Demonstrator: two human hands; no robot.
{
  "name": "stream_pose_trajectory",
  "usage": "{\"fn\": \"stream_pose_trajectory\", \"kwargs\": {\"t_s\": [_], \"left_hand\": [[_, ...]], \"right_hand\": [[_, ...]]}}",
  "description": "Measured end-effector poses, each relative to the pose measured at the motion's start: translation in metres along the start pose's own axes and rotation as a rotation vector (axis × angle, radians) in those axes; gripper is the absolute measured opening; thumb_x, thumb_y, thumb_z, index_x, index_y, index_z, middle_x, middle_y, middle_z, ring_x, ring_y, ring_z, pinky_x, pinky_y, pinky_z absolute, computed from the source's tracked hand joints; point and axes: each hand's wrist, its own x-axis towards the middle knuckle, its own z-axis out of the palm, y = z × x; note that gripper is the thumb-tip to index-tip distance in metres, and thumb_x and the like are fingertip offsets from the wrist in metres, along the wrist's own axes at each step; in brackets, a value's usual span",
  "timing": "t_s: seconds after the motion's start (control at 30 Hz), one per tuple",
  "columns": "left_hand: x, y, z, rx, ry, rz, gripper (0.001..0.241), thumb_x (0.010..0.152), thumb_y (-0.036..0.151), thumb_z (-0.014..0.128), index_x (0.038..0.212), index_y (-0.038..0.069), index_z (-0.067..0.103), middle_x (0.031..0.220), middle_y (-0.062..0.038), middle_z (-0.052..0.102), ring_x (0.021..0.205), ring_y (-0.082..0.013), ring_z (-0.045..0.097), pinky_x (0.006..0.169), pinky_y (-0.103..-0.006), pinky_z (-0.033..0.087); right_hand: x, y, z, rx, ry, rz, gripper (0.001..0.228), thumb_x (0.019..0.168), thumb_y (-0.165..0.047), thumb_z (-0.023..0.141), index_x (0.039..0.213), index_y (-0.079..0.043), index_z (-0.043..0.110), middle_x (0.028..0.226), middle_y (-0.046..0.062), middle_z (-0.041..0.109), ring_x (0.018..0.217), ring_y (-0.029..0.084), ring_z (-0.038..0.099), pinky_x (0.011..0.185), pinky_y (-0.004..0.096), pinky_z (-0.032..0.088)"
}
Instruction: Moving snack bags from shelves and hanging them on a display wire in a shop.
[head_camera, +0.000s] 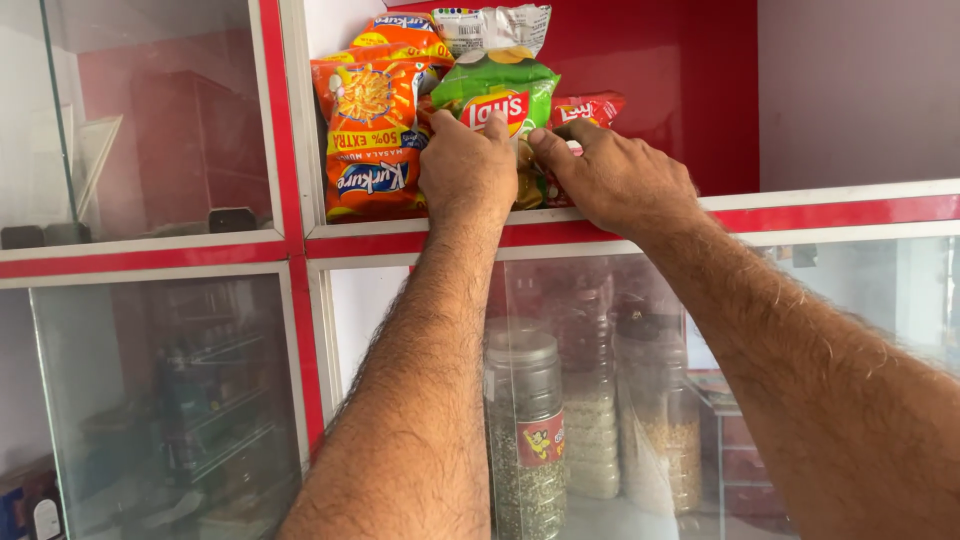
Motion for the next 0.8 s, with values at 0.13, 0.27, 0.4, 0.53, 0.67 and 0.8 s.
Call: {"fn": "stream_pose_trajectory", "kwargs": {"t_s": [0.13,0.27,0.4,0.53,0.67,0.8], "left_hand": [[-0.005,0.002,-0.005,0.021,-0.023,0.036,0.057,0.092,0.049,0.062,0.128,0.005,0.057,0.117,-0.019,0.071,0.111,-0.0352,0.07,0.095,-0.0477,0.056],[-0.002,0.003,-0.003,0.003,-0.009,0.056,0.059,0.087,0.054,0.065,0.124,0.008,0.062,0.118,-0.017,0.072,0.112,-0.0339,0.07,0.096,-0.0475,0.055],[0.005,-0.003,0.001,-0.119,0.01,0.003,0.065,0.086,0.056,0.065,0.129,0.007,0.057,0.12,-0.019,0.071,0.112,-0.0365,0.071,0.098,-0.0474,0.055],[0.018,-0.014,0.011,-0.211,0.01,-0.018,0.077,0.087,0.06,0.062,0.138,0.004,0.045,0.126,-0.023,0.066,0.116,-0.0393,0.068,0.1,-0.0486,0.053],[0.016,-0.01,0.009,-0.174,-0.049,0.011,0.072,0.091,0.065,0.045,0.138,0.01,0.051,0.132,-0.022,0.065,0.124,-0.0415,0.061,0.106,-0.0531,0.045],[0.014,-0.012,0.009,-0.14,-0.032,0.082,0.068,0.091,0.063,0.043,0.136,0.014,0.055,0.137,-0.023,0.063,0.127,-0.0447,0.056,0.108,-0.0561,0.041]], "right_hand": [[0.008,0.004,0.005,0.0,0.012,-0.013,0.079,0.096,-0.075,0.024,0.147,-0.022,0.05,0.13,0.015,0.066,0.129,0.032,0.058,0.109,0.061,0.042],[0.013,-0.003,0.001,0.091,-0.037,0.077,0.085,0.094,-0.078,0.026,0.148,-0.018,0.051,0.136,0.016,0.064,0.134,0.031,0.056,0.113,0.061,0.04],[0.026,-0.006,0.007,0.267,-0.035,0.156,0.091,0.09,-0.08,0.027,0.155,-0.017,0.041,0.145,0.017,0.055,0.141,0.032,0.047,0.116,0.064,0.033],[0.022,-0.014,0.003,0.271,-0.024,0.205,0.095,0.09,-0.083,0.025,0.157,-0.016,0.036,0.145,0.016,0.055,0.142,0.032,0.046,0.117,0.067,0.03],[0.019,-0.012,-0.003,0.365,-0.006,0.2,0.087,0.09,-0.079,0.027,0.148,-0.019,0.049,0.134,0.012,0.064,0.133,0.028,0.055,0.113,0.061,0.036],[0.013,-0.01,-0.007,0.488,0.013,0.195,0.07,0.088,-0.067,0.038,0.135,-0.021,0.063,0.122,0.009,0.071,0.116,0.023,0.067,0.105,0.051,0.047]]}}
